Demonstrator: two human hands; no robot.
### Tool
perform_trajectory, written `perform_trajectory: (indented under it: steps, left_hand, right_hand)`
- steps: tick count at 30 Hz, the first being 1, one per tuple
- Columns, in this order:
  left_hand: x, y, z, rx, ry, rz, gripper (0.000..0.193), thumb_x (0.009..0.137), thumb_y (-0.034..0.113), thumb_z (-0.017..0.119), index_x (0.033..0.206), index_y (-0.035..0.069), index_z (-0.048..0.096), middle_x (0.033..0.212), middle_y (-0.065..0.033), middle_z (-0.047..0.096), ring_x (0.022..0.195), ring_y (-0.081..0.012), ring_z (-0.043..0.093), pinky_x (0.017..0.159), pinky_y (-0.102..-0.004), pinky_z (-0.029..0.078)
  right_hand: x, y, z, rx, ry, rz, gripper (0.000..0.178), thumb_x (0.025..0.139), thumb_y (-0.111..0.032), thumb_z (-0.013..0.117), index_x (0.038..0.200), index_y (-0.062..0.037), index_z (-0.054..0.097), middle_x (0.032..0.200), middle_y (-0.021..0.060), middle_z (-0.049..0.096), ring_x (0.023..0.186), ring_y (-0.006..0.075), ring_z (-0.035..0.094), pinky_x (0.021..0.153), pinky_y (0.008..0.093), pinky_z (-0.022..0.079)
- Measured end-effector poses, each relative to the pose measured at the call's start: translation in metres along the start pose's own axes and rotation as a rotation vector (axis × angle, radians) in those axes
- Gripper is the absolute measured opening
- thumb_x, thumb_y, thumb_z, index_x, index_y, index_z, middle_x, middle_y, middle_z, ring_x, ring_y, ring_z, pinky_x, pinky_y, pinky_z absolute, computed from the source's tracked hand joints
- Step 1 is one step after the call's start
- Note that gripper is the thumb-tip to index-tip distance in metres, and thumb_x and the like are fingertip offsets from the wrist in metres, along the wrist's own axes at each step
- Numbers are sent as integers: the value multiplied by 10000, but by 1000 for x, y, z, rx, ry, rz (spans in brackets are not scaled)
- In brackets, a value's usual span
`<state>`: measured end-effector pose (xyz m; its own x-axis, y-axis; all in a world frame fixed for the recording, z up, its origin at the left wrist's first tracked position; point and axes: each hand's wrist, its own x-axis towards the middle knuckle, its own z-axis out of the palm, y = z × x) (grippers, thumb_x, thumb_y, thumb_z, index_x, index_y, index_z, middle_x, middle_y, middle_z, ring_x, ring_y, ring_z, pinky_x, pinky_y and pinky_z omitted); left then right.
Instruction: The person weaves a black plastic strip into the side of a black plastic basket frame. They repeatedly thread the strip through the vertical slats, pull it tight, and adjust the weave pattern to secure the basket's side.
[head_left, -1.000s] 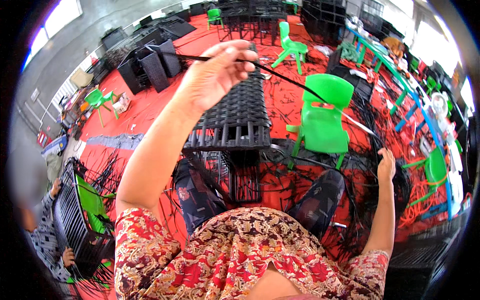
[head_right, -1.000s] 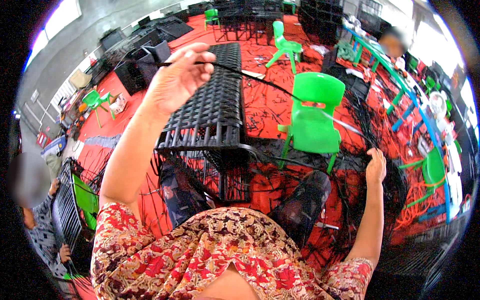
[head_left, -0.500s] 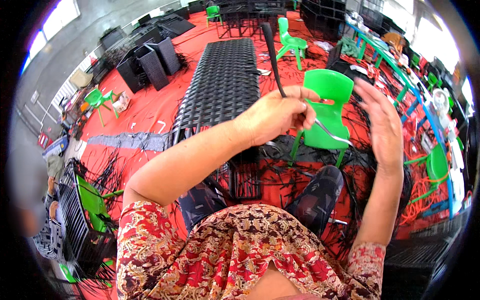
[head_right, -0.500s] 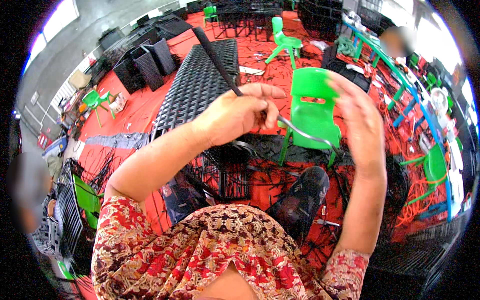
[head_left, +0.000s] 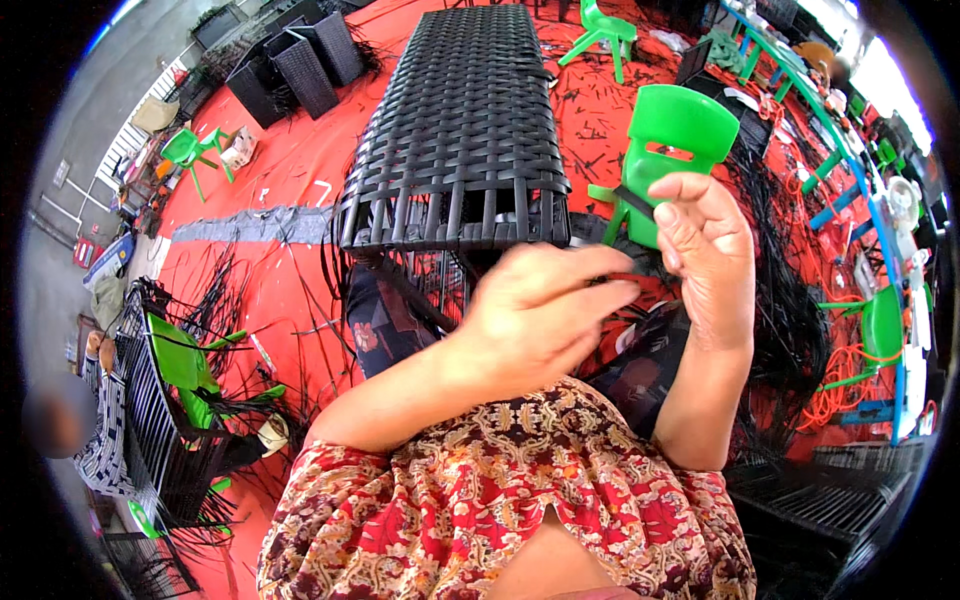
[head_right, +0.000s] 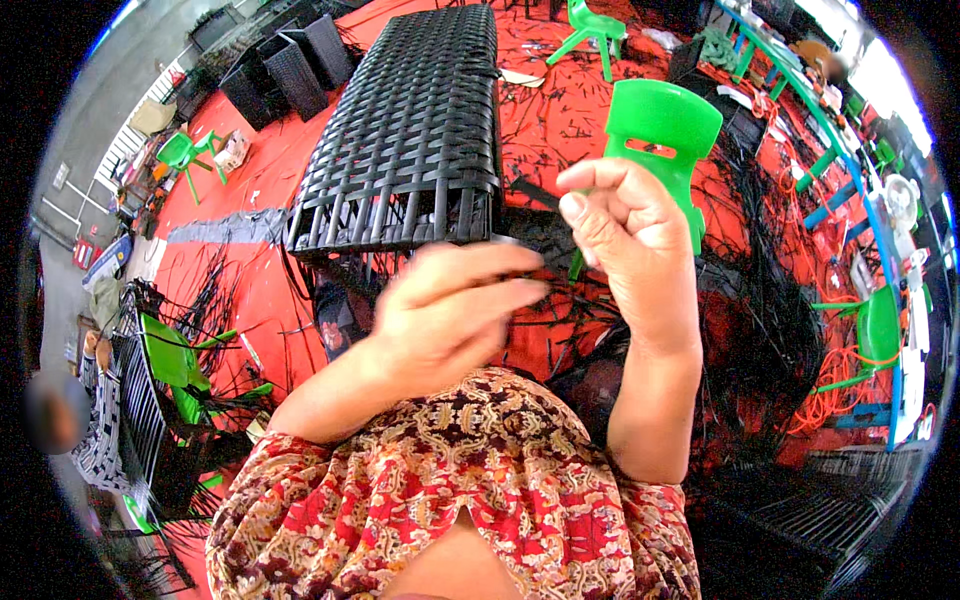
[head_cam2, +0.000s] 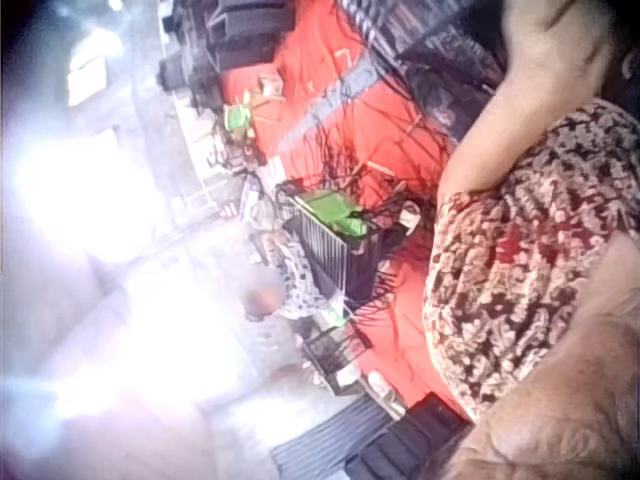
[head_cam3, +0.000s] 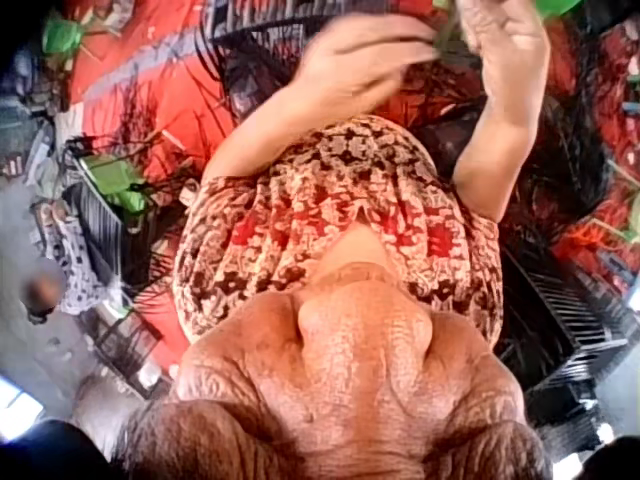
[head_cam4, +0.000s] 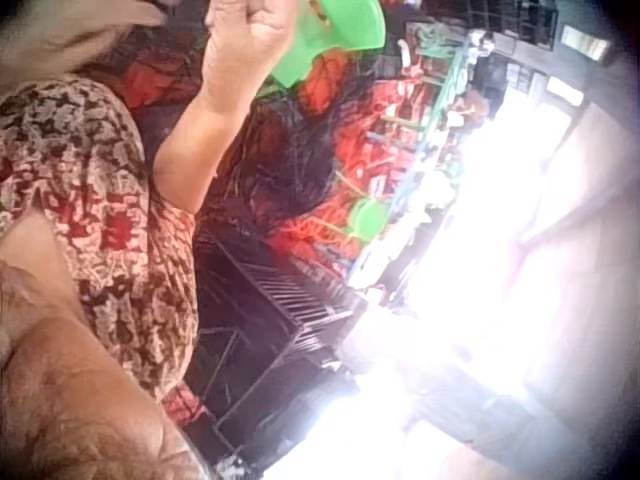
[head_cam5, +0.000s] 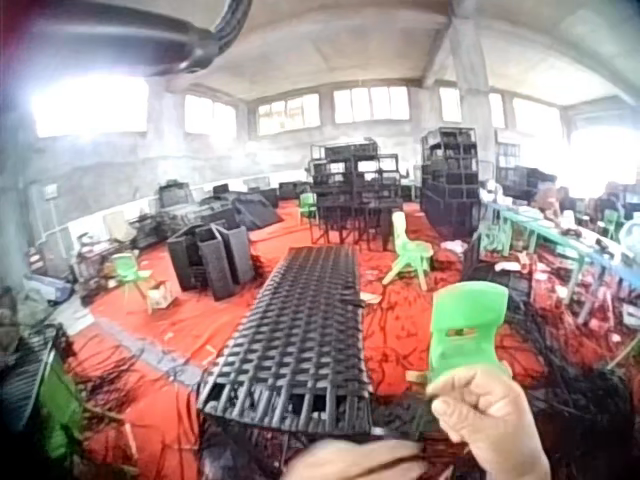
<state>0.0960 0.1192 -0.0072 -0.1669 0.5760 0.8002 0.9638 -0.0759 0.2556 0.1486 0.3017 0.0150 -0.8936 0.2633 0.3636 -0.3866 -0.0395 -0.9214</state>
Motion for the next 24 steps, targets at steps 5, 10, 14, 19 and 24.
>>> perform_trajectory:
  steps: [5,10,14,19,24]
  left_hand:
    - [8,-22,-51,510,50,-162,179,680,52,702,851,103,682,1161,-98,616,1016,-285,572,879,-390,417]
    - [7,-21,-47,516,0,-250,192,671,75,719,856,124,704,1217,-92,592,1088,-304,541,932,-413,382]
    - [8,-19,-48,477,-50,-270,233,662,100,715,888,157,726,1251,-96,573,1101,-310,530,946,-413,368]
    - [11,-14,-48,460,-72,-294,222,664,104,708,881,148,724,1267,-100,563,1109,-309,524,939,-407,370]
    - [10,-13,-47,455,-65,-317,197,668,104,707,862,140,720,1274,-107,558,1107,-304,527,930,-401,370]
  right_hand:
    - [2,2,10,-149,-78,80,86,860,-1,618,929,-39,582,647,-76,497,525,-4,396,474,161,300]
    - [9,-2,13,-79,-108,226,97,845,19,572,924,-36,561,629,-59,493,484,3,391,437,166,293]
    - [13,1,11,50,-141,316,92,839,21,541,915,-32,546,600,-50,474,451,11,388,409,174,289]
    - [15,1,4,70,-189,359,90,832,21,538,903,-35,537,609,-47,475,445,13,384,408,171,291]
    - [19,2,9,65,-233,360,99,839,8,556,914,-51,529,631,-45,491,445,12,377,412,169,286]
